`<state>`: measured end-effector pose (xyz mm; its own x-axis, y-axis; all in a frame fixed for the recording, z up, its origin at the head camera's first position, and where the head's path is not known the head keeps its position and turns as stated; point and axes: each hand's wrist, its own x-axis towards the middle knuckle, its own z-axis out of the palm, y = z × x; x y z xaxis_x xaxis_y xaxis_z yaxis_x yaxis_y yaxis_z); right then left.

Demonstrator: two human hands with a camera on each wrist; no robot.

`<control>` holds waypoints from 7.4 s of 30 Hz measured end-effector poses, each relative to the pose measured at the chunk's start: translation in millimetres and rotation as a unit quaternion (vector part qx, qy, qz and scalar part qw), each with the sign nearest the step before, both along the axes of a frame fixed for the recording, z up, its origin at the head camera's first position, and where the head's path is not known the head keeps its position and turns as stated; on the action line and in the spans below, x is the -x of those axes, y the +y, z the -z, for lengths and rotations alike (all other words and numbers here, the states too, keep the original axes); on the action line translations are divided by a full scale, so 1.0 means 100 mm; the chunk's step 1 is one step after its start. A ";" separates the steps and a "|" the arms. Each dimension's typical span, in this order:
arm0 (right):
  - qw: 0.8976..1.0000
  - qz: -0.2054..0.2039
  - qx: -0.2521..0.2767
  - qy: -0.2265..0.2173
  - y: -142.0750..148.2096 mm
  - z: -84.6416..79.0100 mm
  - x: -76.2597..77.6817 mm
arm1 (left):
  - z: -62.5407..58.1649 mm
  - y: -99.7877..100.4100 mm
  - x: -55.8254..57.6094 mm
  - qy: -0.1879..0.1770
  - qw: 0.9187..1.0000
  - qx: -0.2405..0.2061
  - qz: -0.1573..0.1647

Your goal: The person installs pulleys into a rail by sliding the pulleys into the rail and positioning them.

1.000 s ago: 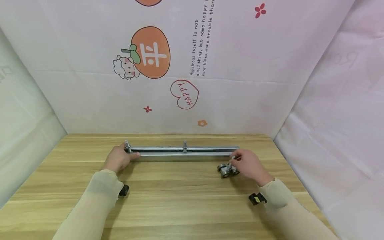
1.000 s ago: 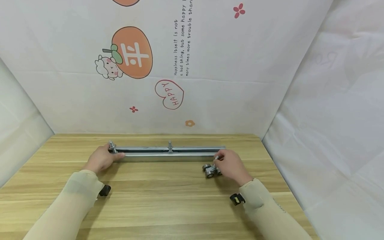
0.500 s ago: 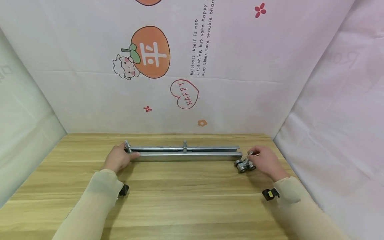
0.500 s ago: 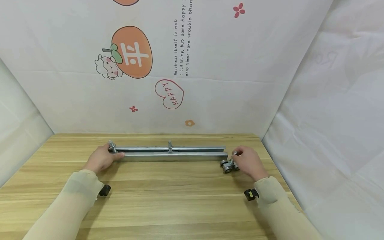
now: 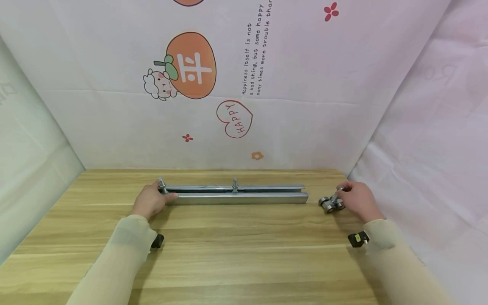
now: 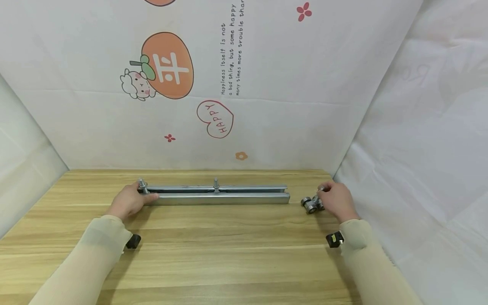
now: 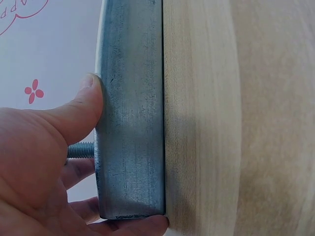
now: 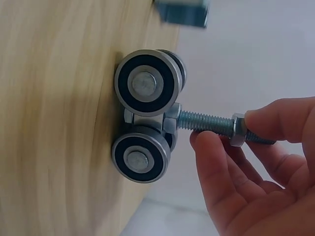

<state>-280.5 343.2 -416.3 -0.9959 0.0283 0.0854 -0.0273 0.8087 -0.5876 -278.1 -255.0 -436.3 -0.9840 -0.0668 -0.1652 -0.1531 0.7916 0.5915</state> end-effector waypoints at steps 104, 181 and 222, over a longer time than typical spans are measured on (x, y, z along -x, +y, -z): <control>0.997 -0.010 0.081 0.005 -0.42 0.18 0.29 | -0.03 0.01 0.00 -0.003 1.000 0.004 0.002; 0.995 -0.081 0.052 0.007 -0.90 0.13 0.39 | -0.04 0.03 -0.02 0.000 1.000 0.012 0.006; 0.996 -0.074 0.057 -0.001 -0.93 0.14 0.37 | -0.03 0.01 -0.07 -0.010 1.000 0.001 0.002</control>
